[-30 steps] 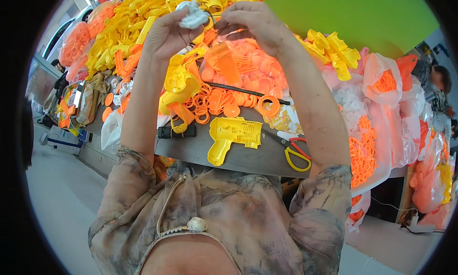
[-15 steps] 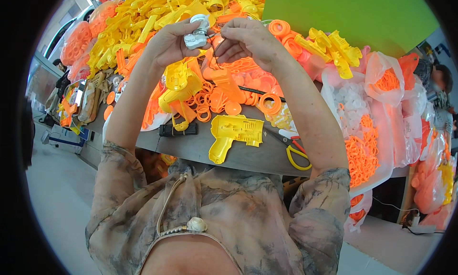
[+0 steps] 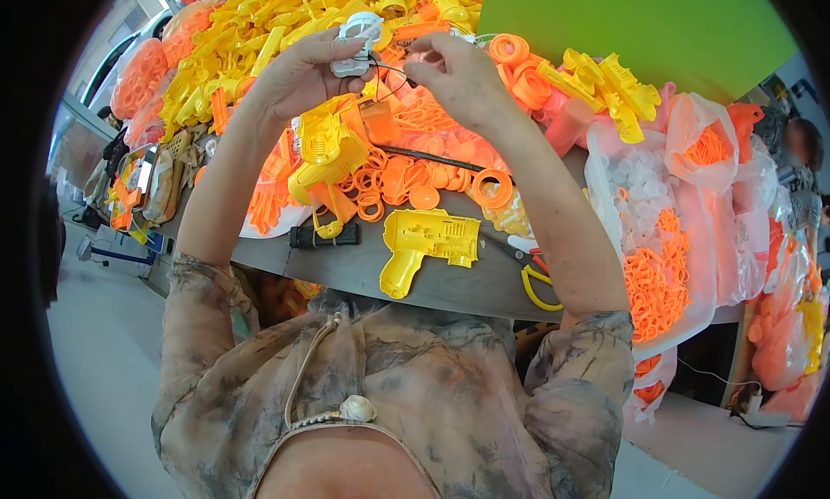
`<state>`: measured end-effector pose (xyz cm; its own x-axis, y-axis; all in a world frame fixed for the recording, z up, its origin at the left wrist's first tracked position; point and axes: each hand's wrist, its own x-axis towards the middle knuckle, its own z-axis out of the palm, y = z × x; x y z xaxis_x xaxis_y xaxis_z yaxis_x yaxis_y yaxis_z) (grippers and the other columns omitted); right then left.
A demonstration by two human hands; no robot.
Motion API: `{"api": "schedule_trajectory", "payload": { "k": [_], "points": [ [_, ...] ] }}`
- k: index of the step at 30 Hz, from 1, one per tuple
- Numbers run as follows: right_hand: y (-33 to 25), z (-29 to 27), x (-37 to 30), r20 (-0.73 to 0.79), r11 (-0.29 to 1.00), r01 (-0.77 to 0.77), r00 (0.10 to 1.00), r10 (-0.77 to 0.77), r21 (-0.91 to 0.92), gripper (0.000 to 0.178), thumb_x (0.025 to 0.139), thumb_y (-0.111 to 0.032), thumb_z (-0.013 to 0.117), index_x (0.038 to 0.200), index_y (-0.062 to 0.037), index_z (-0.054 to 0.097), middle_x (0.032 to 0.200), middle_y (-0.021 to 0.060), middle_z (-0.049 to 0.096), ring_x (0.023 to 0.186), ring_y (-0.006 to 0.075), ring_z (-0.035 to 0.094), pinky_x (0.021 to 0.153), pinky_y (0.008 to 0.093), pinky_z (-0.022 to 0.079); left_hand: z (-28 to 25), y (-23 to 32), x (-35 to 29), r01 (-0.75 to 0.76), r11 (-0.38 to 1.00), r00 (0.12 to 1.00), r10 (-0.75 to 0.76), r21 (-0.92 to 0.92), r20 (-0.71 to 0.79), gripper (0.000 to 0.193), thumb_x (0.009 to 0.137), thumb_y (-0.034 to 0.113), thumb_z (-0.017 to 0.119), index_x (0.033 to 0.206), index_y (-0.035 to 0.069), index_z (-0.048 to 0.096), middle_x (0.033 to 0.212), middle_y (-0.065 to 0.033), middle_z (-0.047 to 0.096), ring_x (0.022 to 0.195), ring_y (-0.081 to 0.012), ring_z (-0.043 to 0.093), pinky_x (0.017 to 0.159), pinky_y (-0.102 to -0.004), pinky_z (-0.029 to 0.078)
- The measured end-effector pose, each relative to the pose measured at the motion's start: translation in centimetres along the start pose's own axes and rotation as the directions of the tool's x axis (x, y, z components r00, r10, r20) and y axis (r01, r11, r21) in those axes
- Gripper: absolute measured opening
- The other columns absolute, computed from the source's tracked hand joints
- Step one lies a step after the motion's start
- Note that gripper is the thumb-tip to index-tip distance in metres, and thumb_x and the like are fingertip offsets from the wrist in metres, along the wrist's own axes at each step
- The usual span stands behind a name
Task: Assemble plastic components and apply stickers to create toy bubble guns at a factory workstation.
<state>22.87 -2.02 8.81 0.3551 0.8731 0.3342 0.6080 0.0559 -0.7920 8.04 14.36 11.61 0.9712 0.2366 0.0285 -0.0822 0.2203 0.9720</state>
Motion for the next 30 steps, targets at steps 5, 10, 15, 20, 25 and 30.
{"api": "schedule_trajectory", "payload": {
  "k": [5, 10, 15, 20, 25, 30],
  "points": [
    [-1.7, 3.0, -2.3, -0.334, 0.804, 0.348, 0.775, -0.536, -0.483, 0.023, 0.079, -0.016, 0.068, 0.094, -0.0008, 0.057, 0.087, 0.0065, 0.057, 0.083, 0.0186, 0.056, 0.072, 0.0301, 0.046, 0.8, 0.2, -0.3, -0.06, 0.996, 0.997, 0.063, 0.068, -0.043, 0.036, 0.082, 0.015, 0.067, 0.11, 0.001, 0.05, 0.091, -0.0071, 0.059, 0.075, -0.014, 0.062, 0.062, -0.0273, 0.054],
    [-0.7, 4.4, -1.8, -0.488, 0.874, 0.341, 0.73, -0.478, -0.346, 0.019, 0.081, -0.017, 0.066, 0.088, -0.0016, 0.059, 0.084, 0.0064, 0.057, 0.083, 0.0195, 0.056, 0.078, 0.032, 0.044, 2.5, 0.2, -0.2, -0.129, 0.981, 0.986, 0.142, 0.145, -0.084, 0.048, 0.078, 0.014, 0.071, 0.114, -0.002, 0.045, 0.092, -0.0097, 0.059, 0.075, -0.015, 0.062, 0.06, -0.0272, 0.053],
    [0.5, 3.6, -0.9, -0.367, 0.961, 0.269, 0.889, -0.272, -0.061, 0.02, 0.081, -0.018, 0.065, 0.091, -0.0015, 0.062, 0.089, 0.0061, 0.059, 0.087, 0.0181, 0.058, 0.079, 0.0322, 0.043, 2.4, 0.1, 0.0, -0.086, 0.954, 0.983, 0.128, 0.288, -0.129, 0.079, 0.074, 0.019, 0.075, 0.131, -0.008, 0.029, 0.1, -0.0156, 0.059, 0.076, -0.0181, 0.063, 0.061, -0.0282, 0.053],
    [-0.2, 3.4, -1.0, -0.263, 0.968, 0.24, 0.932, -0.25, -0.068, 0.018, 0.079, -0.012, 0.065, 0.093, -0.0016, 0.063, 0.093, 0.0067, 0.06, 0.088, 0.0177, 0.059, 0.079, 0.0311, 0.046, 2.6, -0.1, 0.0, -0.133, 0.933, 0.974, 0.186, 0.335, -0.13, 0.086, 0.074, 0.025, 0.076, 0.133, -0.011, 0.025, 0.104, -0.0192, 0.057, 0.075, -0.0199, 0.065, 0.062, -0.0278, 0.054],
    [0.3, 3.5, -0.6, -0.312, 0.955, 0.276, 0.903, -0.296, -0.106, 0.015, 0.077, -0.007, 0.065, 0.09, -0.0008, 0.063, 0.092, 0.007, 0.06, 0.087, 0.0179, 0.059, 0.078, 0.0296, 0.047, 3.1, -0.2, 0.0, -0.124, 0.911, 0.966, 0.202, 0.392, -0.163, 0.08, 0.075, 0.028, 0.075, 0.13, -0.011, 0.032, 0.101, -0.0184, 0.058, 0.072, -0.0191, 0.065, 0.061, -0.026, 0.054],
    [-0.4, 2.0, -0.7, -0.292, 0.918, 0.3, 0.882, -0.37, -0.259, 0.012, 0.076, -0.005, 0.063, 0.087, -0.0004, 0.063, 0.087, 0.0061, 0.06, 0.083, 0.0171, 0.059, 0.075, 0.0285, 0.047, 2.4, 0.1, 0.0, -0.068, 0.887, 0.983, 0.137, 0.456, -0.119, 0.049, 0.078, 0.028, 0.071, 0.109, -0.005, 0.052, 0.084, -0.0123, 0.062, 0.065, -0.0145, 0.064, 0.056, -0.0232, 0.052]
  ]
}}
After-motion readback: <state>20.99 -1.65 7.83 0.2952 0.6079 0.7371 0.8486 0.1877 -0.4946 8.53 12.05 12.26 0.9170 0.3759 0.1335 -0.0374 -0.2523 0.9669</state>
